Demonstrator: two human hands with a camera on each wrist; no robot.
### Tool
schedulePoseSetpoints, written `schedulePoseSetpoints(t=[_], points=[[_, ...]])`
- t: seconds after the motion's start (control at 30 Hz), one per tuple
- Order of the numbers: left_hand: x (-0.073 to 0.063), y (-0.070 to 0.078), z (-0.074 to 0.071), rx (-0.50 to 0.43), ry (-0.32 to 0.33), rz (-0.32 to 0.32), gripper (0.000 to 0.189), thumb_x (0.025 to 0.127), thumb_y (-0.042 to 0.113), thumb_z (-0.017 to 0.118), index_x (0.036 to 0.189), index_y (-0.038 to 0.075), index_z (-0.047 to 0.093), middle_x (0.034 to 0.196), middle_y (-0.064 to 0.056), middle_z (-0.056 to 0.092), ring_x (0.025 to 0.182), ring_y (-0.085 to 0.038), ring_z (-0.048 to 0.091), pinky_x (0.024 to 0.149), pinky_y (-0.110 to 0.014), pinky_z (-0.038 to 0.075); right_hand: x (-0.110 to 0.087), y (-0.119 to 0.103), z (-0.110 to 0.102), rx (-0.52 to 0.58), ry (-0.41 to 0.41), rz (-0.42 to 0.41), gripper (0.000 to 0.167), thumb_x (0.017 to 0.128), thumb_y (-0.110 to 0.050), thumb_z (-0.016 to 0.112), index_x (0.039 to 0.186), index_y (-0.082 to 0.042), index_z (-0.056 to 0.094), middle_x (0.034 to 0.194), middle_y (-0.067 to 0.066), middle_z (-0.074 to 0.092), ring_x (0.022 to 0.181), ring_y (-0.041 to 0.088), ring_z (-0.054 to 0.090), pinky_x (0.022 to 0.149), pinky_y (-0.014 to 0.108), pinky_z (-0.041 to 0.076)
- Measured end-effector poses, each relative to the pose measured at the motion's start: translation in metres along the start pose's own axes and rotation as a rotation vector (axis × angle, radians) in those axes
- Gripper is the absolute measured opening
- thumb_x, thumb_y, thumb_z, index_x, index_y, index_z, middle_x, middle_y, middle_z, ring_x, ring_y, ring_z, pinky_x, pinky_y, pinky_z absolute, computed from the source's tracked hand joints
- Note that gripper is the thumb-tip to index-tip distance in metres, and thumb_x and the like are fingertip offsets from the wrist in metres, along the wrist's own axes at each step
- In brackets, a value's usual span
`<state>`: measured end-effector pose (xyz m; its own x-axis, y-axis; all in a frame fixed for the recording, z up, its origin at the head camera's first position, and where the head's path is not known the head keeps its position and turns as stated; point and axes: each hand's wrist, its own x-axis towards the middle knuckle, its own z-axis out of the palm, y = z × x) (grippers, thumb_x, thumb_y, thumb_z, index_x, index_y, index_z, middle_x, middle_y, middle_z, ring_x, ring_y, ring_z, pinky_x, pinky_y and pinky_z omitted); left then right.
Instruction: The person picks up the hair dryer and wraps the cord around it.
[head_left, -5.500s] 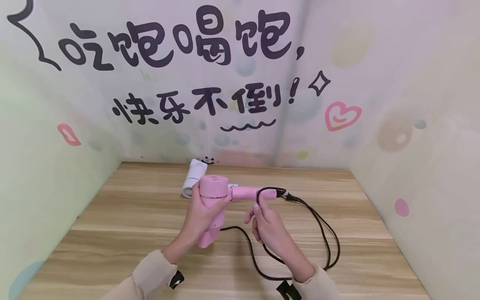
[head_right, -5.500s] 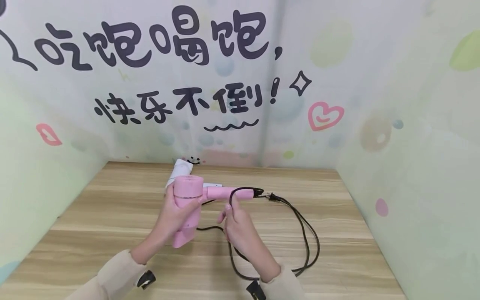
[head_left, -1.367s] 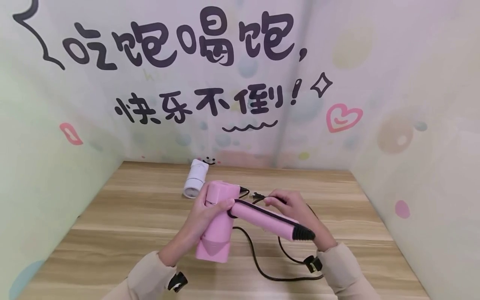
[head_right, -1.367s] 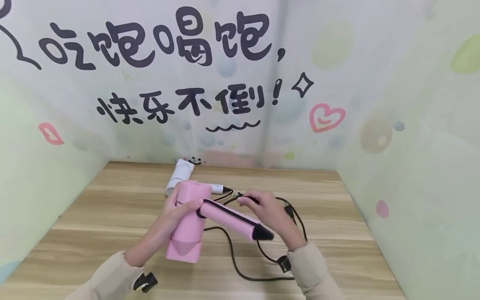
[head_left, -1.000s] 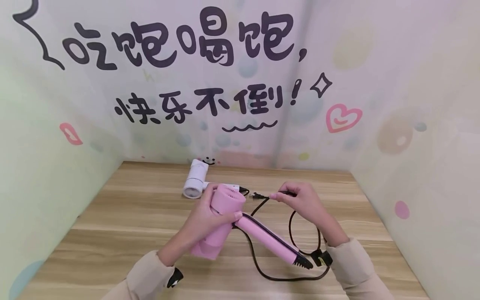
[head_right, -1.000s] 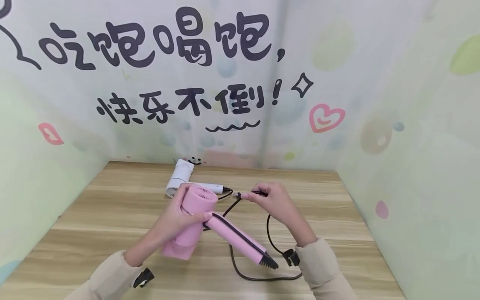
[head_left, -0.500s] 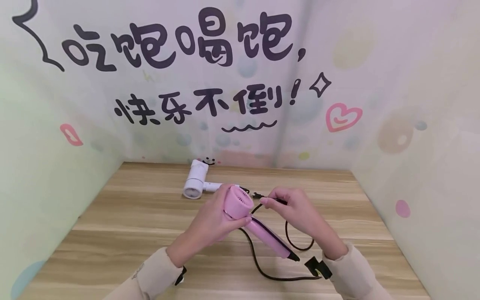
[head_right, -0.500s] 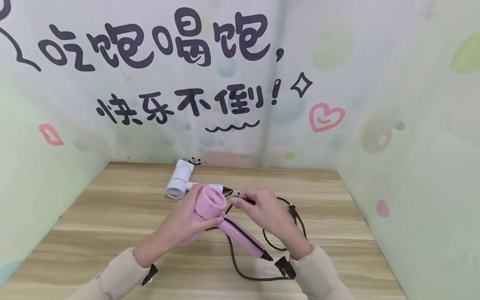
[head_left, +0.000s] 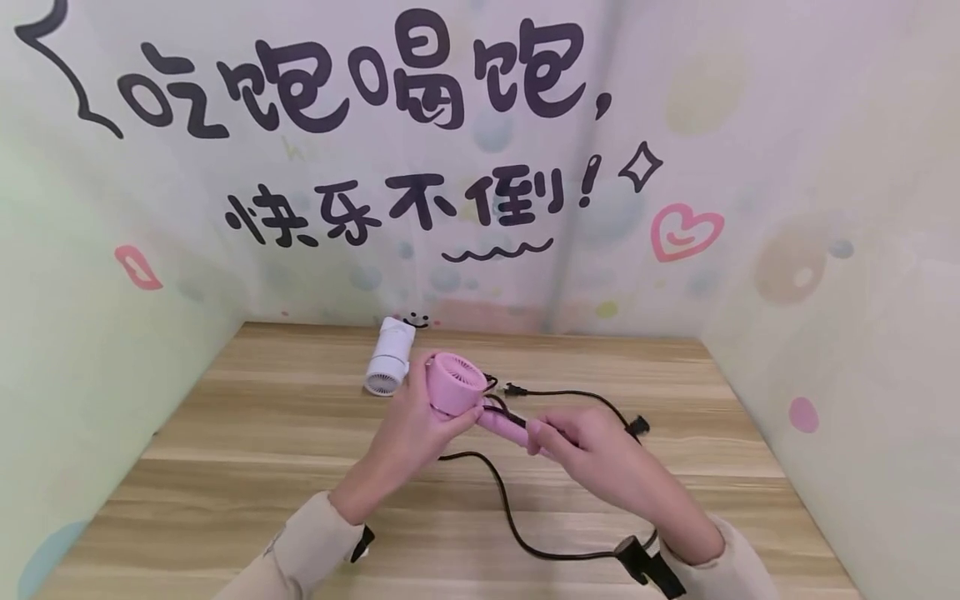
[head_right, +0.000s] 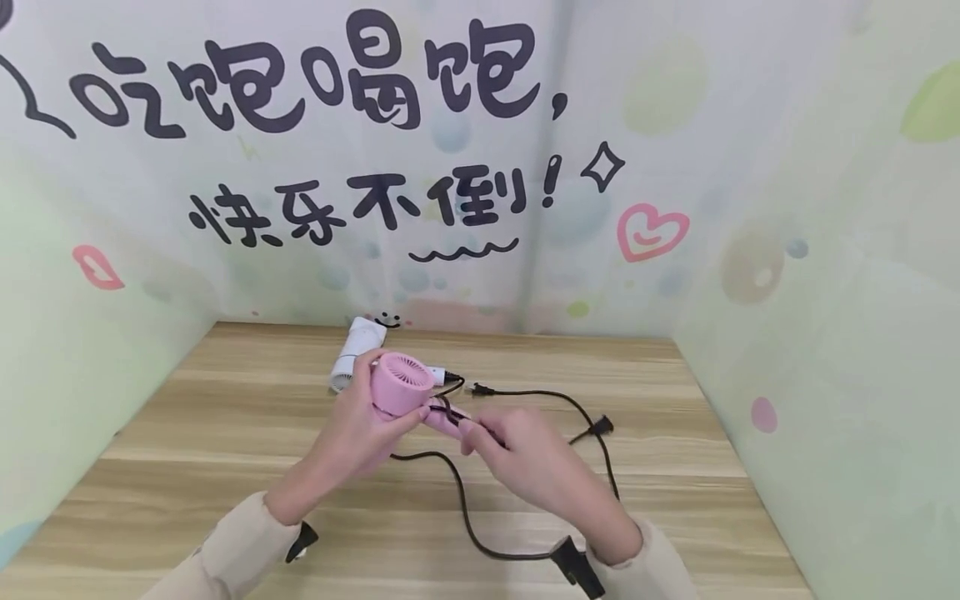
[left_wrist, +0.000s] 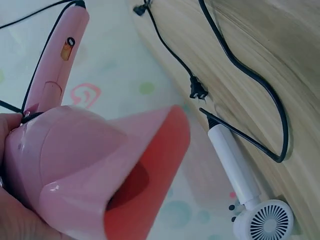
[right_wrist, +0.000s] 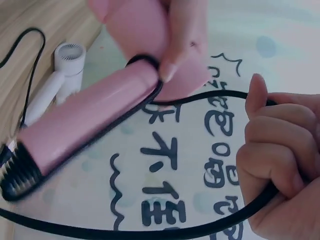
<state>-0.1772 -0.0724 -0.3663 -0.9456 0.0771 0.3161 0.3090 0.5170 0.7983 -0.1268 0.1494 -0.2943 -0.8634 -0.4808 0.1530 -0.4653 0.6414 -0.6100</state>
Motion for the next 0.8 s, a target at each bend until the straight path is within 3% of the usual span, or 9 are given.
schedulePoseSetpoints(t=[0.13,0.23,0.47,0.6,0.8], points=[[0.005,-0.002,-0.003,-0.069,0.058,-0.021,0.084,0.071,0.033,0.08,0.135,0.015,0.027,0.112,-0.008,0.055,0.089,-0.022,0.059,0.073,-0.033,0.051,-0.003,-0.006,0.008,0.06,-0.071,-0.025,0.024,0.098,-0.022,0.045,0.085,-0.016,0.063,0.057,-0.01,0.039,0.046,-0.001,0.033,0.042,0.02,0.034],[0.008,-0.002,-0.004,-0.12,0.081,-0.017,0.088,0.071,0.032,0.08,0.138,0.018,0.025,0.113,-0.008,0.055,0.09,-0.022,0.059,0.074,-0.034,0.051,-0.003,-0.005,0.018,0.149,-0.132,-0.053,0.022,0.099,-0.02,0.043,0.087,-0.014,0.061,0.062,-0.01,0.043,0.053,-0.001,0.039,0.05,0.02,0.04],[0.011,0.002,-0.004,-0.231,0.099,-0.014,0.087,0.071,0.028,0.081,0.137,0.025,0.026,0.111,-0.008,0.057,0.088,-0.022,0.058,0.074,-0.033,0.049,0.009,0.002,0.048,0.367,-0.293,-0.066,0.022,0.1,-0.023,0.041,0.088,-0.01,0.053,0.059,-0.008,0.04,0.051,-0.001,0.039,0.05,0.016,0.036],[0.01,0.005,-0.002,-0.263,0.102,0.006,0.084,0.071,0.026,0.081,0.136,0.025,0.029,0.11,-0.008,0.058,0.086,-0.021,0.059,0.072,-0.033,0.05,0.017,0.008,0.062,0.367,-0.305,-0.104,0.021,0.099,-0.023,0.043,0.086,-0.009,0.051,0.058,-0.009,0.04,0.051,-0.002,0.038,0.049,0.014,0.033],[0.007,0.013,-0.005,-0.308,0.118,-0.033,0.08,0.072,0.024,0.081,0.134,0.027,0.031,0.109,-0.007,0.059,0.086,-0.021,0.059,0.073,-0.034,0.05,0.027,0.019,0.075,0.256,-0.24,-0.126,0.025,0.099,-0.022,0.045,0.078,-0.009,0.049,0.055,-0.01,0.04,0.048,-0.003,0.038,0.048,0.014,0.035]])
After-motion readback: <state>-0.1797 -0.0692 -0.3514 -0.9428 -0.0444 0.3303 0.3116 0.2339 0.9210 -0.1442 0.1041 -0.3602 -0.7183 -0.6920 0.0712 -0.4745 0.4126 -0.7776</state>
